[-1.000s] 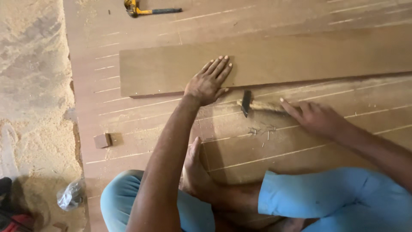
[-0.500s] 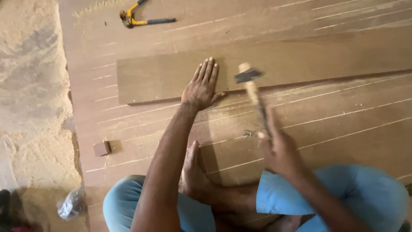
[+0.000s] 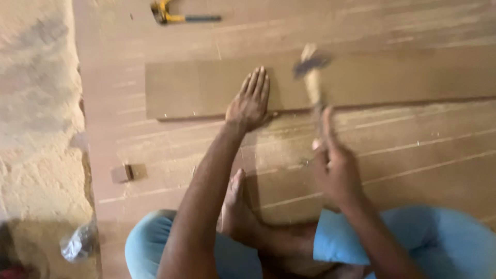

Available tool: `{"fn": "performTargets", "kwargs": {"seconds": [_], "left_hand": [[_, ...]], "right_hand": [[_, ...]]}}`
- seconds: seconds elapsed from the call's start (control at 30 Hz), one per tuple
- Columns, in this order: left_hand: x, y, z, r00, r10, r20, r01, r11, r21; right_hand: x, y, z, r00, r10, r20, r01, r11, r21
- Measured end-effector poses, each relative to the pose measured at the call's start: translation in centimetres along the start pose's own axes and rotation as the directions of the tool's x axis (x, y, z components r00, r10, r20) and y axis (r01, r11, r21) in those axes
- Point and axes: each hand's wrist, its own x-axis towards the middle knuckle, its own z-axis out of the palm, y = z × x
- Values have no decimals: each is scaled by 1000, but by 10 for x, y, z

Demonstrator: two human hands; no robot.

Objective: The person hammers nails into a long wooden board placed over other wooden panels on the floor, holding the board steady with one hand while driving nails with a hammer.

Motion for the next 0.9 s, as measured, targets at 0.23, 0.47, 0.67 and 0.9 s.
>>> {"fn": "performTargets", "kwargs": {"seconds": [0.23,0.47,0.67,0.9], "left_hand": [[1,-3,-6,1000,15,20,-16,997,74],[3,-4,0,1000,11,-5,-11,1000,18],[0,-3,-9,999,23,-23,-22,998,64],[1,-7,1,998,38,-50,-36,999,35]], "right_hand": [[-9,22,37,990,-129,62,130,991,-10],[-12,18,15,985,44,-166,-44,999,-2],[-13,16,47,971,-235,-29,232,968,-99],[-33,33,36,941,-167,-293,177,984,10]]}}
